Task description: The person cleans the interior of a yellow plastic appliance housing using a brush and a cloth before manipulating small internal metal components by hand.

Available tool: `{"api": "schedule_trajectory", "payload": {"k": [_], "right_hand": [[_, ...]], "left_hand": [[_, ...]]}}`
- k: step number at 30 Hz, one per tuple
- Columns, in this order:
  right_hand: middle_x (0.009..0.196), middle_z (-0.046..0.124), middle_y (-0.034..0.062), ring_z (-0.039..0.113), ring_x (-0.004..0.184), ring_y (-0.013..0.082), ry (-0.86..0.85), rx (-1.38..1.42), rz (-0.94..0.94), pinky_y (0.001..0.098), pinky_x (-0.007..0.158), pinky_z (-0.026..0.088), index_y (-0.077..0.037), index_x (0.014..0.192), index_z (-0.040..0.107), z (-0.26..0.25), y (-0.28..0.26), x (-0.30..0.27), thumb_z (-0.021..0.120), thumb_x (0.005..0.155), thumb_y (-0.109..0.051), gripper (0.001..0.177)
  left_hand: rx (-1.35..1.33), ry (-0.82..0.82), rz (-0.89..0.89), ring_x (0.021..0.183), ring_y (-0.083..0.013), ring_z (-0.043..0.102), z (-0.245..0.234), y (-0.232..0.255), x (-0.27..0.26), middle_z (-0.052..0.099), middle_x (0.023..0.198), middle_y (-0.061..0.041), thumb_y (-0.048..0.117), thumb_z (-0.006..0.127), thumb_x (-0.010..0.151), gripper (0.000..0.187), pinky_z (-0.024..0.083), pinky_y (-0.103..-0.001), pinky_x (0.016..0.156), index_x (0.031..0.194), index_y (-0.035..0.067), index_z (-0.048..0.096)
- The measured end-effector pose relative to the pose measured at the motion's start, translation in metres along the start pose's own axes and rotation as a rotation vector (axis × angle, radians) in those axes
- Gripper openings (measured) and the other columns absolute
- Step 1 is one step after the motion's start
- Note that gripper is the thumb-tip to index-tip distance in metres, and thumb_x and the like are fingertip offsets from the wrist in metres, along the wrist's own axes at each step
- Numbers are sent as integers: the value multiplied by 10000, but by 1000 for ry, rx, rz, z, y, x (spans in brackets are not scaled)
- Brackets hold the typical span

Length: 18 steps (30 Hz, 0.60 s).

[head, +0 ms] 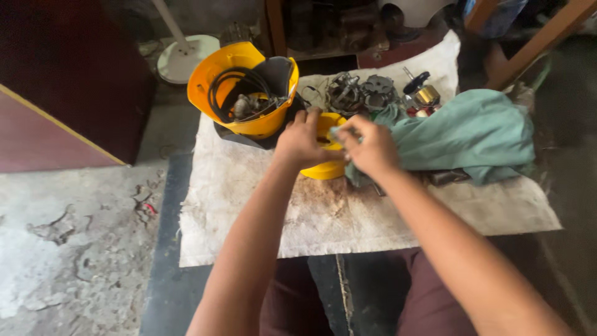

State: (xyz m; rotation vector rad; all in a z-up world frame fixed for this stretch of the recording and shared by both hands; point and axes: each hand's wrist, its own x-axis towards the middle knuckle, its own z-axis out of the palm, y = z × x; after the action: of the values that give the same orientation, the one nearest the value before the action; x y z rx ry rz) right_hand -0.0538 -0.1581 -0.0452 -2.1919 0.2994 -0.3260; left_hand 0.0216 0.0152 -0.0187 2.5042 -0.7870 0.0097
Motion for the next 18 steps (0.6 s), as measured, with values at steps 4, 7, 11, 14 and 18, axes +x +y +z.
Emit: {"api": "schedule_trajectory", "payload": {"k": [4,7,11,14,18], "right_hand": [[849,751,44,672,755,152,313,42,29,308,710,527,-120,945,762,-30,52,43,749,938,-222,103],[894,718,-29,603,828,72,377,346,-22,247,766,483,-88,981,746,-67,79,63,751,960,-207,121],[904,706,-38,593,836,57,372,341,-61,238,769,479,-69,1001,739,-92,79,70,740,981,-197,130],[883,717,-24,627,816,71,339,299,-59,252,750,503,-63,999,745,-83,63,66,737,965,-176,118],[900,740,-7,657,793,76,180,276,-119,255,729,537,-74,1002,736,-63,35,49,758,915,-173,133]], "left_hand": [[-24,-66,-104,1296,-373,538,-6,11,2,479,1457,-191,716,853,548,1237,476,-437,1049,1512,101,383],[31,-206,-21,1326,-360,518,-16,10,9,452,1462,-200,629,896,550,1239,455,-408,1083,1516,75,353],[74,-271,252,1391,-345,461,-27,7,17,417,1539,-142,449,934,493,1216,421,-404,1136,1523,157,357],[276,-332,355,1494,-356,331,-30,17,27,343,1633,-93,313,910,530,1153,382,-454,1149,1558,342,390],[267,-454,183,1502,-411,166,-33,32,37,149,1672,-112,403,959,523,1308,293,-558,1111,1598,356,217]]}}
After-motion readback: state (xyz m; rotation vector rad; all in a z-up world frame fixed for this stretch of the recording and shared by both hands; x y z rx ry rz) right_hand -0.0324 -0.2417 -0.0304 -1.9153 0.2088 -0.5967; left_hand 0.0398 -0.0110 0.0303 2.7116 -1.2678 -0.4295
